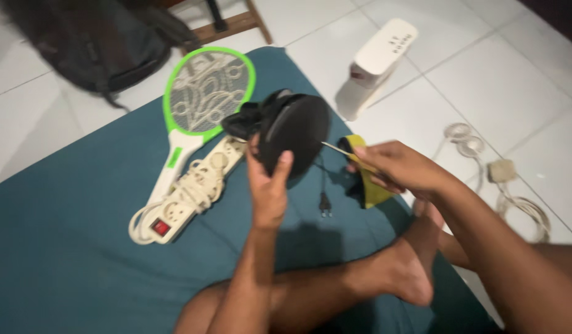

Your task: The person coils the cable of a power strip and sets it aside, then uses a screwdriver to unscrew and open the base of a small black electric lamp. They wipe the interior components with a cloth, then continue unscrewing and reassembling the lamp base.

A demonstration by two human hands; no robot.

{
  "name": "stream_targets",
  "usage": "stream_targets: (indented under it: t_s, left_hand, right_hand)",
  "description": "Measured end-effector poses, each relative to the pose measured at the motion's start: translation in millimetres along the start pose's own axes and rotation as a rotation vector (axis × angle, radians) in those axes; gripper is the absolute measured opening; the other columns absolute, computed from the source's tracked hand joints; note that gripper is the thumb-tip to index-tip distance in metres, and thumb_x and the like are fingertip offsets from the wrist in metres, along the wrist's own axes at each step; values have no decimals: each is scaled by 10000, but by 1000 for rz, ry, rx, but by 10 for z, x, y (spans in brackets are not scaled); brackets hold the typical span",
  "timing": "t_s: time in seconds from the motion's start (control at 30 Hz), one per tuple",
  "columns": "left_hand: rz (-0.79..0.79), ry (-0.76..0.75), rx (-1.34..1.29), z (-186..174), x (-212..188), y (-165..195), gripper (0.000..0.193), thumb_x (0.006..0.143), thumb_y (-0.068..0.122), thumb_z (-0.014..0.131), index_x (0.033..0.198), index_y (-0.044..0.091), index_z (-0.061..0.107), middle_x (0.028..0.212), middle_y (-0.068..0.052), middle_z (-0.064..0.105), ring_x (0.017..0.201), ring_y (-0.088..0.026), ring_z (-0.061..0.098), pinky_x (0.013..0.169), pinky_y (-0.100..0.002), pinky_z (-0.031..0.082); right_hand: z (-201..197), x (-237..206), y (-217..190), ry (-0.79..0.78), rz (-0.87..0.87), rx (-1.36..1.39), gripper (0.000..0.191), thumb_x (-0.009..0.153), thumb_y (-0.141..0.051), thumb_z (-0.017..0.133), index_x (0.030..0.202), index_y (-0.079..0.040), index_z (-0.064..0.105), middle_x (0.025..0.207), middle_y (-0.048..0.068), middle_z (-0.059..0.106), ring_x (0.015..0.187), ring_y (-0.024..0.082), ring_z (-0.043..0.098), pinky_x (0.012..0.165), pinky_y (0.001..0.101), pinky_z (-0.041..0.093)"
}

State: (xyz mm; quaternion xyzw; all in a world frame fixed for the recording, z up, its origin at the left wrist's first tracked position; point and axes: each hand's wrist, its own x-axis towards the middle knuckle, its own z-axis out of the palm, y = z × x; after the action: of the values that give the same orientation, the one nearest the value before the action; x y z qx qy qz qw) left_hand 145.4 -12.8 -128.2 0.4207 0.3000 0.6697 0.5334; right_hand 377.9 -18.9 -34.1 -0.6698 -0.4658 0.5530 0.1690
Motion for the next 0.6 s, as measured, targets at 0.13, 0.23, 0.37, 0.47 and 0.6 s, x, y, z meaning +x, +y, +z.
stream_targets:
  t_s: [0.13, 0.23, 0.37, 0.47, 0.6]
  left_hand:
    - [26, -29, 55, 12, -9, -5, 554, 1019, 67, 662, 1508, 6, 408, 1424, -106, 551, 1320, -202, 533, 1170, -356, 416]
    - [52, -89, -13, -4, -7, 12, 637, 997, 98, 705, 1528, 18, 363, 1455, -113, 527, 1352, -224, 521, 1185, -379, 410]
    - [129, -228, -371, -52, 8, 42, 796, 987, 343, 713, 1603, 46, 306, 1558, -129, 477, 1453, -252, 484, 1248, -416, 382]
    - [82, -171, -501, -68, 2, 34, 738, 1062, 410, 605, 1616, 25, 305, 1580, -153, 460, 1472, -275, 474, 1263, -438, 374]
    - [-34, -45, -483, -59, -3, 0, 556, 1105, 244, 491, 1575, 13, 302, 1533, -162, 463, 1410, -288, 485, 1207, -454, 393]
  right_hand:
    - [148, -109, 39, 19, -80, -166, 403, 934, -399, 693, 931, 1, 737, 512, 0, 491, 406, 118, 393, 405, 304, 306]
    - [180, -155, 25, 105, -57, -264, 400, 941, -424, 691, 937, -26, 736, 535, 54, 538, 453, 141, 484, 446, 308, 391]
    - [138, -141, 156, 143, -195, -175, 298, 872, -309, 736, 991, -36, 740, 645, 48, 621, 564, 122, 561, 502, 294, 465]
    - [175, -110, 423, 135, -340, -40, 256, 869, -233, 756, 1020, -27, 737, 747, 2, 672, 670, 72, 585, 579, 256, 482]
    - [268, 16, 706, 90, -480, 97, 242, 881, -177, 756, 1069, -27, 730, 851, -43, 692, 763, 19, 589, 655, 202, 468]
